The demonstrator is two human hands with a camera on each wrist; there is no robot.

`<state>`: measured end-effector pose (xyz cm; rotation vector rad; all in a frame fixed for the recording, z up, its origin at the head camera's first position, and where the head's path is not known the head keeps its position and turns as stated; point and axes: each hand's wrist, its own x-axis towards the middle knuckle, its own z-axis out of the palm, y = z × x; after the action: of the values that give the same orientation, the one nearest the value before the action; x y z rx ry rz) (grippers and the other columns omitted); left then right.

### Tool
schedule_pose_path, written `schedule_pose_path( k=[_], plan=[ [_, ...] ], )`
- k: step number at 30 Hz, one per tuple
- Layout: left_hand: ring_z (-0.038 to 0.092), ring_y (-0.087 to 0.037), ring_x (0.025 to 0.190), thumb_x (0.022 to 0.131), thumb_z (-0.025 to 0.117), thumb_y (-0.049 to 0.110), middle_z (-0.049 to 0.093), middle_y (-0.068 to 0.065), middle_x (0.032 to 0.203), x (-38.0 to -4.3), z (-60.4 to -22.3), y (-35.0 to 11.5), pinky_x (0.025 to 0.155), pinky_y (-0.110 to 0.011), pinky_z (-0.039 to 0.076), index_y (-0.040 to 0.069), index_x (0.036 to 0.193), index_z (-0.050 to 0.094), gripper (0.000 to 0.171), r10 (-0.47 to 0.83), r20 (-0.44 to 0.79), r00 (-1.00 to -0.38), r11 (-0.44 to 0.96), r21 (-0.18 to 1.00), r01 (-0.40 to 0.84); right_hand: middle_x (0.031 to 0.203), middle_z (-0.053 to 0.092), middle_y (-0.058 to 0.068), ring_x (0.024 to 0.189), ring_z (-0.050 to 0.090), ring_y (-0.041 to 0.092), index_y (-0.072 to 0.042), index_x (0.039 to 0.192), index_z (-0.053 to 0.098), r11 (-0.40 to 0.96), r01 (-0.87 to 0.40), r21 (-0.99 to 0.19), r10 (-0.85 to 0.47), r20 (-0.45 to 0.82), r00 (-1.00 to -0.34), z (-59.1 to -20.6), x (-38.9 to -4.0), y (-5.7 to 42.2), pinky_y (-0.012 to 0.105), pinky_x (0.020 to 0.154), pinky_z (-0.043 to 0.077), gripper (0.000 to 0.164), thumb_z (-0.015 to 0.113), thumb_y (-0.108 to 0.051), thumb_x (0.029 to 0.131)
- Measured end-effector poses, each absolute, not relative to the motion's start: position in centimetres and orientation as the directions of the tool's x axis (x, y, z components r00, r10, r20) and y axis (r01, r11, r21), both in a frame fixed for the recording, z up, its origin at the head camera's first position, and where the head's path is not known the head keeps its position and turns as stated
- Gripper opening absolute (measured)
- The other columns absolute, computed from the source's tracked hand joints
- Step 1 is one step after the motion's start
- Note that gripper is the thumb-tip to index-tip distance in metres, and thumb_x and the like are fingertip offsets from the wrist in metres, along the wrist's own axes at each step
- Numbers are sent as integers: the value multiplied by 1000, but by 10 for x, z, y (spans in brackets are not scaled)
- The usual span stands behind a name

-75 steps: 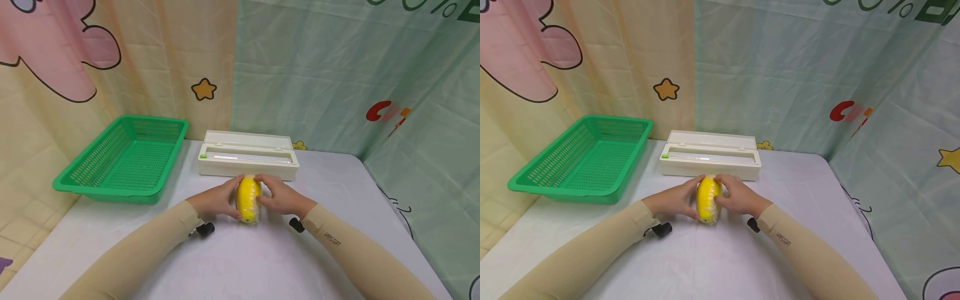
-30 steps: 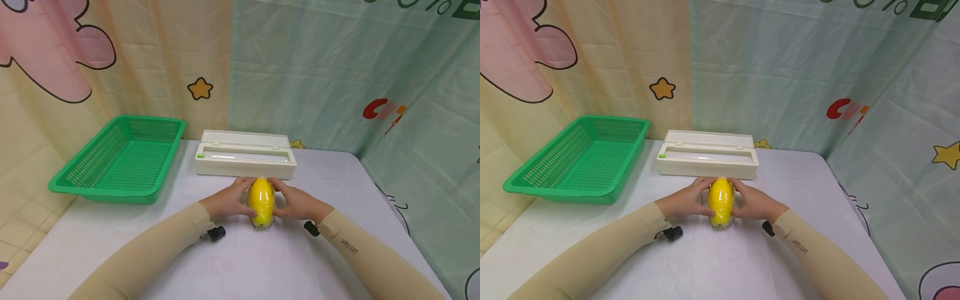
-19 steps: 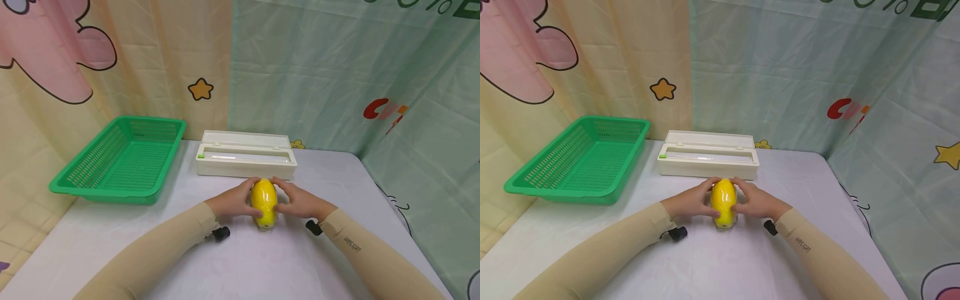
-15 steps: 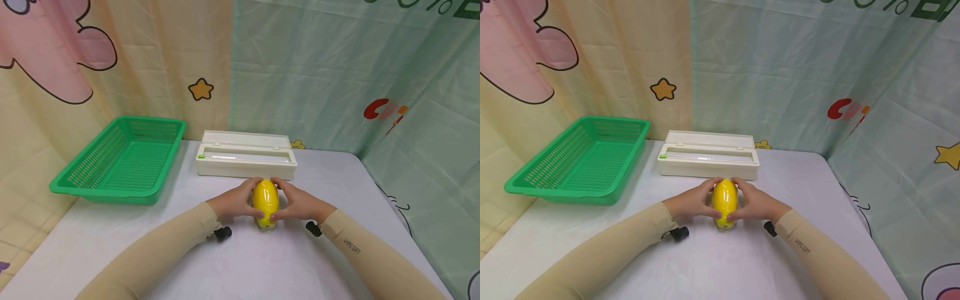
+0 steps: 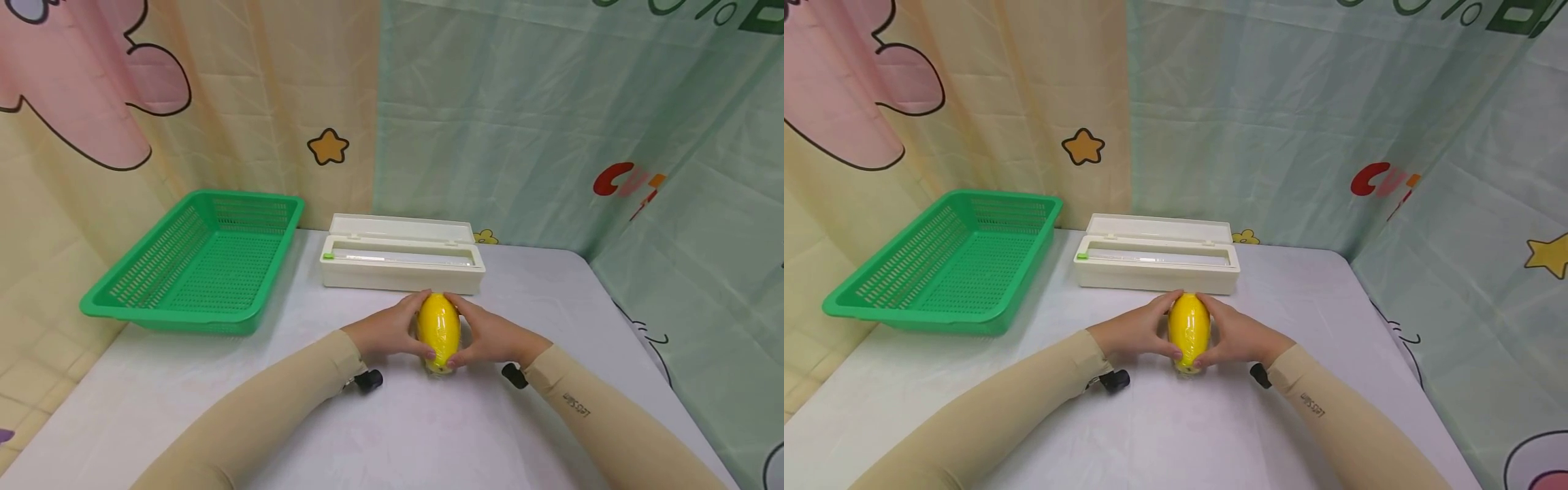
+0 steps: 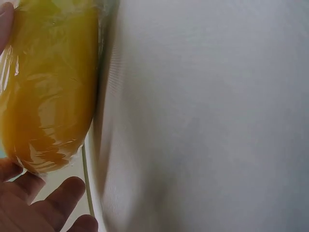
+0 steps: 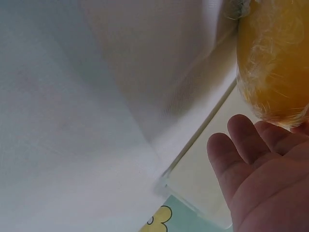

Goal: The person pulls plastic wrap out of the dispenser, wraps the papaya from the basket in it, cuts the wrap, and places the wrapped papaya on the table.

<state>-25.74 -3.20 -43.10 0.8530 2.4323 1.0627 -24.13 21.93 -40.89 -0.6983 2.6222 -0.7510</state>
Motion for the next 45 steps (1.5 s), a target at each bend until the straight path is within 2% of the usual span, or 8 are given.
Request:
schedule_pose_path(
  k=[5,8,17,23,29,36,41,45],
  plan=[
    [39,-22,154,80,91,50,24,-4,174,-259,-431,-28,129,-44,31,15,170,14,124,649,-75,-757,523,767,372,171,29,16,155,35,39,-11,168,14,740,-360,-568,-534,-170,-828,-410,-242,223,65,125,30,129,95,-48,75],
    [39,-22,153,80,91,47,25,-4,174,-260,-432,-26,129,-43,30,14,170,13,124,651,-79,-755,515,776,363,170,33,14,154,37,38,-12,169,14,740,-349,-575,-531,-180,-828,-410,-241,224,64,125,30,129,95,-48,74],
    [34,-21,157,79,91,49,21,0,176,-260,-433,-23,130,-44,28,17,170,11,125,641,-105,-760,520,788,330,163,41,15,150,42,37,-11,168,11,739,-344,-579,-528,-182,-830,-411,-241,228,64,124,31,132,95,-49,74],
    [36,-21,155,79,91,51,22,1,175,-261,-436,-23,130,-45,29,18,170,12,125,642,-102,-760,512,795,326,162,44,13,148,44,35,-15,169,12,730,-352,-586,-540,-178,-823,-413,-243,229,65,124,31,130,95,-48,74],
    [40,-21,153,79,90,53,25,1,174,-261,-437,-24,129,-46,30,18,170,13,125,644,-94,-759,510,792,335,167,38,14,153,39,38,-14,169,13,728,-358,-585,-546,-179,-819,-413,-244,230,66,124,29,129,94,-47,75],
    [34,-18,157,77,93,48,26,0,174,-262,-435,-26,130,-43,27,16,169,17,124,664,-57,-746,505,769,391,173,27,16,158,29,41,-14,168,17,727,-379,-572,-553,-161,-817,-413,-245,233,67,125,26,126,95,-45,74],
    [35,-19,156,77,94,47,27,0,173,-262,-435,-24,130,-43,28,16,169,19,123,663,-46,-747,504,765,401,172,31,12,156,32,39,-17,169,18,708,-398,-583,-577,-153,-803,-411,-245,233,68,125,27,124,94,-43,74],
    [36,-20,155,76,94,48,28,-1,173,-261,-436,-22,130,-43,29,16,169,18,124,656,-48,-753,518,754,404,172,30,13,155,34,39,-14,170,14,714,-406,-570,-582,-161,-797,-410,-244,233,67,124,29,125,91,-42,75]
  ],
)
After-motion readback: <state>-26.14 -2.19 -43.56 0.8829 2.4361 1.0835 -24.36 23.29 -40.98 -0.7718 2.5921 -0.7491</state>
